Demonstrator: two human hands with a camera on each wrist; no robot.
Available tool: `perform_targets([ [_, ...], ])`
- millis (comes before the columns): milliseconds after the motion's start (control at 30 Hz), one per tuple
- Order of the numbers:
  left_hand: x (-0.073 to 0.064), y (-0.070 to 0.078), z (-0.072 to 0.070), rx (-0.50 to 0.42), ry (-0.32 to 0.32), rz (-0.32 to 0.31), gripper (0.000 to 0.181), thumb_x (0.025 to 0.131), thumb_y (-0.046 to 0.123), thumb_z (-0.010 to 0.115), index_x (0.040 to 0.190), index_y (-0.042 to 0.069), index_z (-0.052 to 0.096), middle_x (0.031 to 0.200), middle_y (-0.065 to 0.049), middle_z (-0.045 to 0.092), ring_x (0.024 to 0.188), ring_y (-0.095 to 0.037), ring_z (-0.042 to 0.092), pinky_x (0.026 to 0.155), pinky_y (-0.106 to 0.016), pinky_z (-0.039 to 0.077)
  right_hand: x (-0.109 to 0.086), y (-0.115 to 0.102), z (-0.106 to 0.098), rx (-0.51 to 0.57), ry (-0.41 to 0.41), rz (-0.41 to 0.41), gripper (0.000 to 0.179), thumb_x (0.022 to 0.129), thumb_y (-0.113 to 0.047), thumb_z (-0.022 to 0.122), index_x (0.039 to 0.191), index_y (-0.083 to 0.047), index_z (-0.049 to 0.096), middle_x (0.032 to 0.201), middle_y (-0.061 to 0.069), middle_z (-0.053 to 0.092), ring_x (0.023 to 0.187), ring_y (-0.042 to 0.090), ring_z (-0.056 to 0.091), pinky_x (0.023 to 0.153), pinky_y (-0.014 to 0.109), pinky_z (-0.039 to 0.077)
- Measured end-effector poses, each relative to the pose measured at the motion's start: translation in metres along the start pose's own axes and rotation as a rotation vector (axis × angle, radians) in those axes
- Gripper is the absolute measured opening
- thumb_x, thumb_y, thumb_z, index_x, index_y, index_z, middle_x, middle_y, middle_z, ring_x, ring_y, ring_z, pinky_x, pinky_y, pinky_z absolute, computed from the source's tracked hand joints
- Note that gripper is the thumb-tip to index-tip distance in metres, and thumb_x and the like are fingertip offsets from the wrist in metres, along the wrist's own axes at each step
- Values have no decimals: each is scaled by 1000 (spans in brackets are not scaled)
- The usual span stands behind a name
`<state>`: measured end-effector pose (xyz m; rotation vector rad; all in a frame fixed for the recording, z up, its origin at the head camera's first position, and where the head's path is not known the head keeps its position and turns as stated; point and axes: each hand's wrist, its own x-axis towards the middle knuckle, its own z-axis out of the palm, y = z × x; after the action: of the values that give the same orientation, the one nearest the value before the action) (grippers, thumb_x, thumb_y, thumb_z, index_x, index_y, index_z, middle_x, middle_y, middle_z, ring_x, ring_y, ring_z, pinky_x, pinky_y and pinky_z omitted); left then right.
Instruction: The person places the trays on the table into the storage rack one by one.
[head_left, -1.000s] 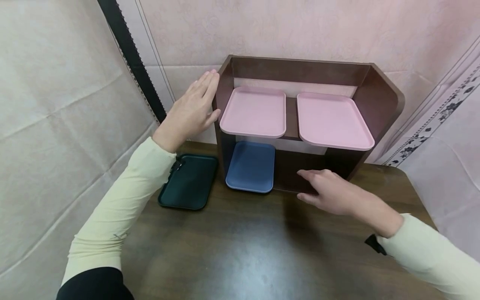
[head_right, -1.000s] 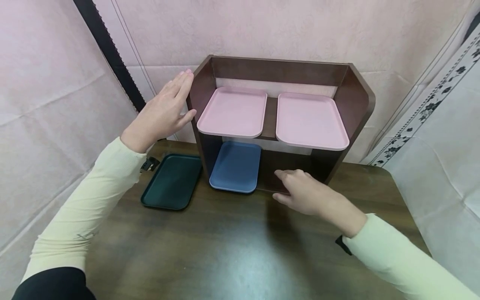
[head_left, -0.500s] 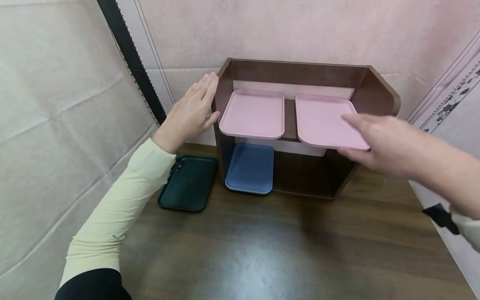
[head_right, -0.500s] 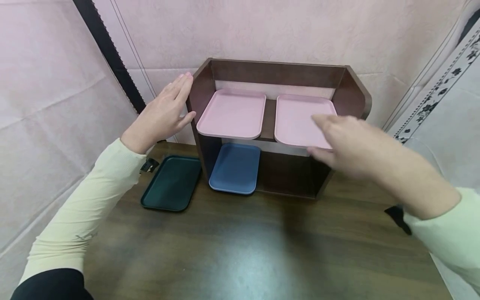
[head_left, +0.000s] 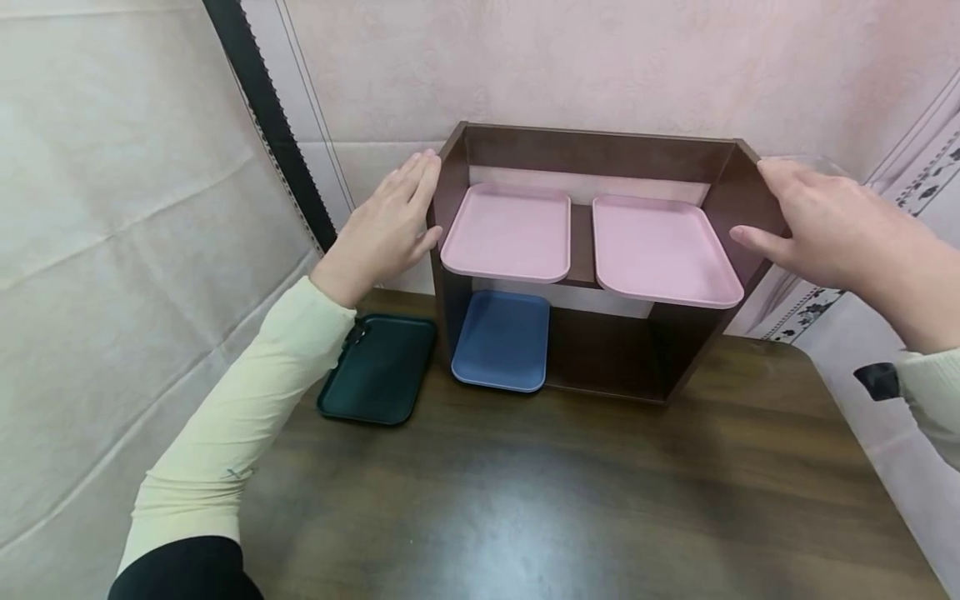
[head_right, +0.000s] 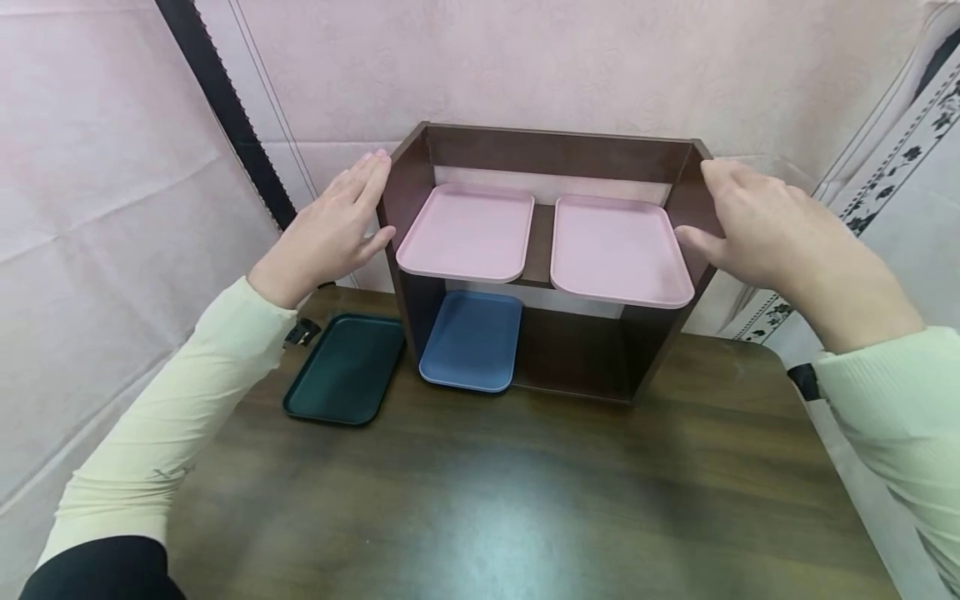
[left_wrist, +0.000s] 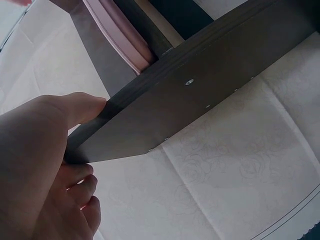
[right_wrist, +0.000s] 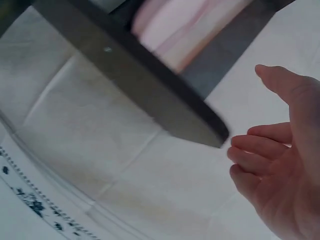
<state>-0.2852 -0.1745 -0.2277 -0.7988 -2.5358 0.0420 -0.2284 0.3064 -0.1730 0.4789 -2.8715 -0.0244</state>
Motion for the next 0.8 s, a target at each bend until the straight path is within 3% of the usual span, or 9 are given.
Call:
perform_targets([
  [133, 0, 0, -1, 3, -12, -10, 82, 108, 29, 59, 166, -7, 14, 175, -24, 19, 164, -37, 20, 135, -49, 21, 4, 9, 11, 16, 8, 16, 75, 106, -33, 60, 158, 9, 26, 159, 40, 35, 141, 63, 38, 115, 78, 30],
  [333, -3, 1, -2, 5, 6, -3, 82, 107, 28, 59, 165, -8, 15, 175, -25, 20, 164, -38, 21, 135, -50, 22, 0, 16, 29, 45, 90, -2, 68, 104, -27, 64, 150, 10, 29, 157, 37, 38, 134, 63, 42, 106, 80, 35],
  [633, -8, 1, -5, 5, 6, 0, 82, 107, 27, 60, 166, -7, 14, 175, -24, 20, 164, -37, 21, 136, -48, 20, -7, 16, 42, 86, 157, 11, 83, 104, -28, 62, 164, 4, 16, 170, 31, 22, 149, 62, 31, 120, 76, 26],
  [800, -17, 3, -9, 23, 3, 18, 81, 106, 25, 62, 166, -7, 17, 174, -25, 22, 163, -38, 23, 134, -50, 23, -8, 17, 42, 78, 153, 19, 84, 104, -29, 62, 165, 4, 15, 171, 31, 21, 149, 62, 31, 118, 78, 27],
])
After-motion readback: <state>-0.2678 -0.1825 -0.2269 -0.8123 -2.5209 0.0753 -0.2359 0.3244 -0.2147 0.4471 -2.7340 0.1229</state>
